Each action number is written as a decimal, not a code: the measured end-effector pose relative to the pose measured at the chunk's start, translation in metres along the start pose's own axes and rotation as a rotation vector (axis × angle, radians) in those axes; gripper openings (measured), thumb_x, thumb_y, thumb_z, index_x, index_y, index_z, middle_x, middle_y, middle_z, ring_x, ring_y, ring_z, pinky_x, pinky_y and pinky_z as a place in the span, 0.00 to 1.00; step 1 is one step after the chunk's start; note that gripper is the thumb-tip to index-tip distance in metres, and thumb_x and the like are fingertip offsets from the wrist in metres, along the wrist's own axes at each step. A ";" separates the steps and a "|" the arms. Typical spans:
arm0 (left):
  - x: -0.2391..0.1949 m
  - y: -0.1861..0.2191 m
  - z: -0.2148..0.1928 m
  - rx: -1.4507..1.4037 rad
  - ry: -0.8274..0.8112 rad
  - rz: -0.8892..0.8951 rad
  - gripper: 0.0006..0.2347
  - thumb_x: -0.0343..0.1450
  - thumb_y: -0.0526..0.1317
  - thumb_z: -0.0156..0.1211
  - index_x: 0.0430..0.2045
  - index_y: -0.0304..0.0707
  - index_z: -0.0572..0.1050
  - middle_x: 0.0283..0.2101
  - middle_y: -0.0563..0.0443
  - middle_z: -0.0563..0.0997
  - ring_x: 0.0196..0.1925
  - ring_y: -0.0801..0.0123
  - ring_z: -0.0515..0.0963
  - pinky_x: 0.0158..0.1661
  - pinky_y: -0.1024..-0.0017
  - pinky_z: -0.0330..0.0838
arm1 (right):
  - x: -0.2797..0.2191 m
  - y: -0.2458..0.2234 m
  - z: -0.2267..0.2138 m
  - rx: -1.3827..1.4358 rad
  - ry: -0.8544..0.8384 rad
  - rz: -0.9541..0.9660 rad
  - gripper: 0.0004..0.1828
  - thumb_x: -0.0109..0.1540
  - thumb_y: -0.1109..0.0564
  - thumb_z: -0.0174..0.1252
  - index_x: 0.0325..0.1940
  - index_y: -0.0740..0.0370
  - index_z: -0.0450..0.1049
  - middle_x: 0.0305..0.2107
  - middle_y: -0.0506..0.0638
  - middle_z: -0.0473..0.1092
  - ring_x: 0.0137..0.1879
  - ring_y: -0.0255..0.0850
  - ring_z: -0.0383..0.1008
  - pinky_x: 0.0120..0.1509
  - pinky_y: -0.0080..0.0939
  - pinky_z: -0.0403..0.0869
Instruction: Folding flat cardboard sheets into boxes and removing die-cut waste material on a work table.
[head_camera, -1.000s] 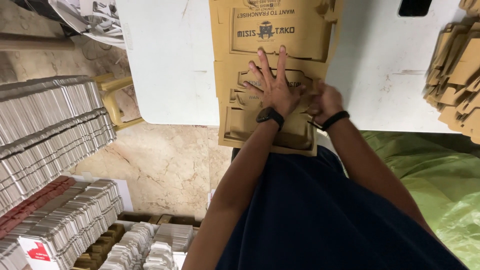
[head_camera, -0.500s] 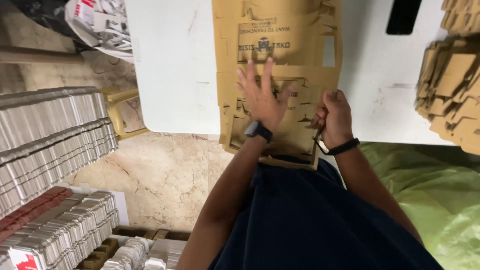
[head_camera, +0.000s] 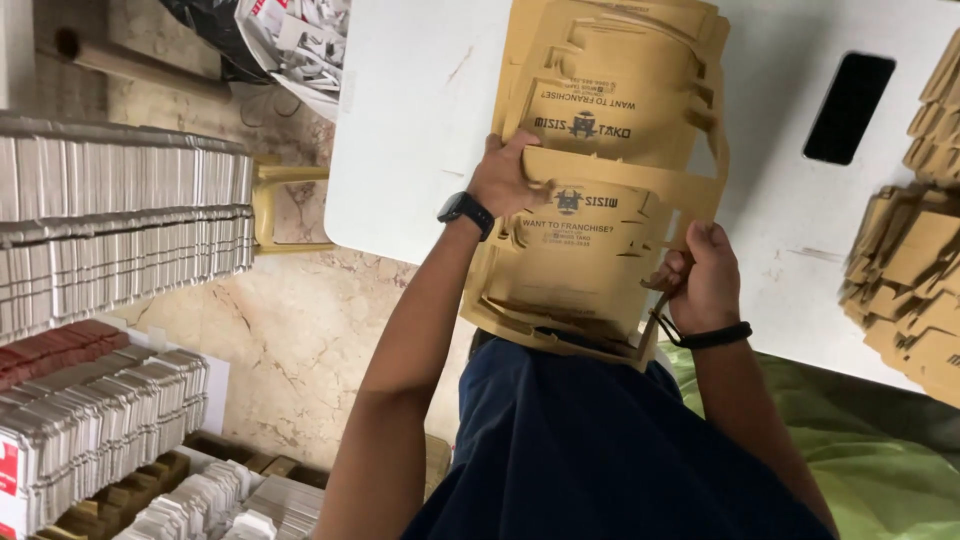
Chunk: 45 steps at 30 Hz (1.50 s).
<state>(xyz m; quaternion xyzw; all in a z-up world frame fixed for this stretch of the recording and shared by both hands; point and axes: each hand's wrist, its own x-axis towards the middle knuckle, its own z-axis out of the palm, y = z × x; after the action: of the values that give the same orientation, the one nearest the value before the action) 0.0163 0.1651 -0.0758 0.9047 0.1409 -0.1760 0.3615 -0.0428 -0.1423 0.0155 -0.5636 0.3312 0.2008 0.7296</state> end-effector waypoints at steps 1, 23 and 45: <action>-0.004 0.006 -0.005 0.057 -0.029 0.022 0.39 0.49 0.47 0.83 0.55 0.70 0.66 0.59 0.38 0.64 0.57 0.35 0.79 0.56 0.51 0.78 | 0.000 -0.002 -0.001 -0.018 -0.002 0.007 0.13 0.75 0.44 0.47 0.38 0.42 0.58 0.19 0.41 0.50 0.24 0.36 0.53 0.33 0.32 0.58; -0.146 0.236 -0.173 -0.039 0.254 0.809 0.23 0.60 0.27 0.61 0.47 0.51 0.66 0.43 0.49 0.63 0.13 0.70 0.66 0.18 0.69 0.62 | -0.051 -0.140 -0.016 -0.486 -0.084 -0.836 0.44 0.70 0.58 0.64 0.80 0.55 0.41 0.76 0.57 0.36 0.74 0.53 0.53 0.64 0.50 0.78; -0.152 -0.103 -0.352 0.223 0.406 0.190 0.22 0.56 0.41 0.69 0.44 0.60 0.75 0.49 0.42 0.74 0.33 0.25 0.81 0.34 0.38 0.78 | -0.093 -0.017 0.299 -1.137 -0.266 -0.962 0.30 0.64 0.53 0.68 0.66 0.66 0.67 0.51 0.63 0.65 0.58 0.67 0.70 0.56 0.68 0.73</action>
<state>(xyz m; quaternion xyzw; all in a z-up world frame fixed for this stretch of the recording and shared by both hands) -0.0834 0.4656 0.1641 0.9650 0.1045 0.0296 0.2388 -0.0196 0.1460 0.1372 -0.9064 -0.1968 0.0667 0.3677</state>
